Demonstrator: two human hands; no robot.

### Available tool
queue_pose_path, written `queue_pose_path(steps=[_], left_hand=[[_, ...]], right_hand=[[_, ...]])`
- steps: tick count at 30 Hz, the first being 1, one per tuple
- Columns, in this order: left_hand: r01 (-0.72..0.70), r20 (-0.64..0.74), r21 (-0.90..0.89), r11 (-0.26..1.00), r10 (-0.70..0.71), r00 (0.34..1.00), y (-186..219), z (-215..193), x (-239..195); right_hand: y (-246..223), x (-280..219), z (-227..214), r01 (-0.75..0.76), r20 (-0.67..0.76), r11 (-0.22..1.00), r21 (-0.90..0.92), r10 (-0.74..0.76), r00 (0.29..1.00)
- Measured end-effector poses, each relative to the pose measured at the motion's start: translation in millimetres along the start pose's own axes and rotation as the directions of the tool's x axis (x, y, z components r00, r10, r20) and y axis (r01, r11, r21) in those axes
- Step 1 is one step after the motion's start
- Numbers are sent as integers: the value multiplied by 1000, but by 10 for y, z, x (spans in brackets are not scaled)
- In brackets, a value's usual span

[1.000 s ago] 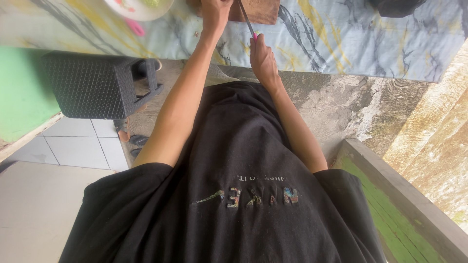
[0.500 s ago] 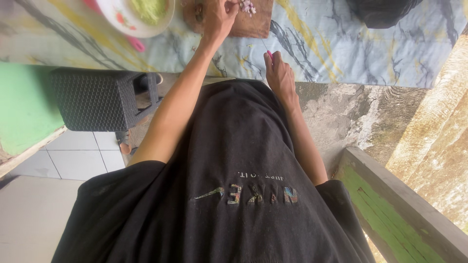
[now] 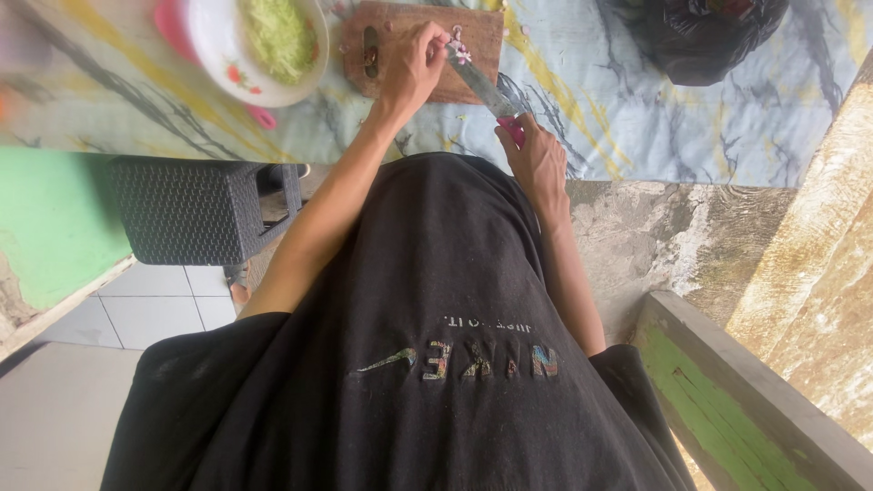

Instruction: The person stands at a table and uses a knife to chop red onions on a wooden cutting board. They repeatedly slice the onions into small pieces, occasionally peeling off outer layers by hand and discarding them.

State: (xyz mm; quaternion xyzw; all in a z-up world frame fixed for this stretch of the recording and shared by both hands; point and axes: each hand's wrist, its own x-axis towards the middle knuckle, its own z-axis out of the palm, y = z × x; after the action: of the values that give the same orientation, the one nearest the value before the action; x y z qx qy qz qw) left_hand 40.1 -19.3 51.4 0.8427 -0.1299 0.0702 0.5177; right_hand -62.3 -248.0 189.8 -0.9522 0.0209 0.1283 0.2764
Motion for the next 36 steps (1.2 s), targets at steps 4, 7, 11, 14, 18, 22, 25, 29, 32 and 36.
queue_pose_path(steps=[4, 7, 11, 14, 18, 22, 25, 29, 32, 36], left_hand=[[-6, 113, -53, 999, 12, 994, -3, 112, 40], [213, 191, -6, 977, -208, 959, -138, 145, 145], [254, 166, 28, 967, -255, 952, -310, 67, 156], [105, 86, -111, 988, -96, 992, -380, -19, 206], [217, 41, -201, 955, -213, 976, -430, -152, 81], [297, 13, -272, 916, -305, 952, -418, -282, -21], [157, -48, -54, 986, -159, 986, -322, -400, -168], [69, 19, -25, 997, -68, 997, -141, -570, -436], [233, -15, -61, 971, -235, 972, -38, -585, -582], [199, -49, -30, 980, -200, 978, -16, -604, -719]], right_hand=[[-64, -30, -84, -59, 48, 998, -11, 59, 997], [-100, -76, -158, -34, 39, 999, 31, 33, 999], [-96, -157, -203, -124, 126, 992, 26, 120, 985], [-57, -128, -194, -145, 138, 988, 46, 138, 981], [63, -7, 12, -145, 215, 984, 101, 121, 969], [245, 177, 409, -108, 369, 985, 131, 52, 928], [434, 156, 582, 478, 37, 857, 194, -493, 869], [497, 73, 551, 101, 160, 973, 206, -135, 978], [457, 53, 363, -266, 261, 936, 229, 204, 944], [383, 87, 261, -292, 286, 925, 245, 219, 933]])
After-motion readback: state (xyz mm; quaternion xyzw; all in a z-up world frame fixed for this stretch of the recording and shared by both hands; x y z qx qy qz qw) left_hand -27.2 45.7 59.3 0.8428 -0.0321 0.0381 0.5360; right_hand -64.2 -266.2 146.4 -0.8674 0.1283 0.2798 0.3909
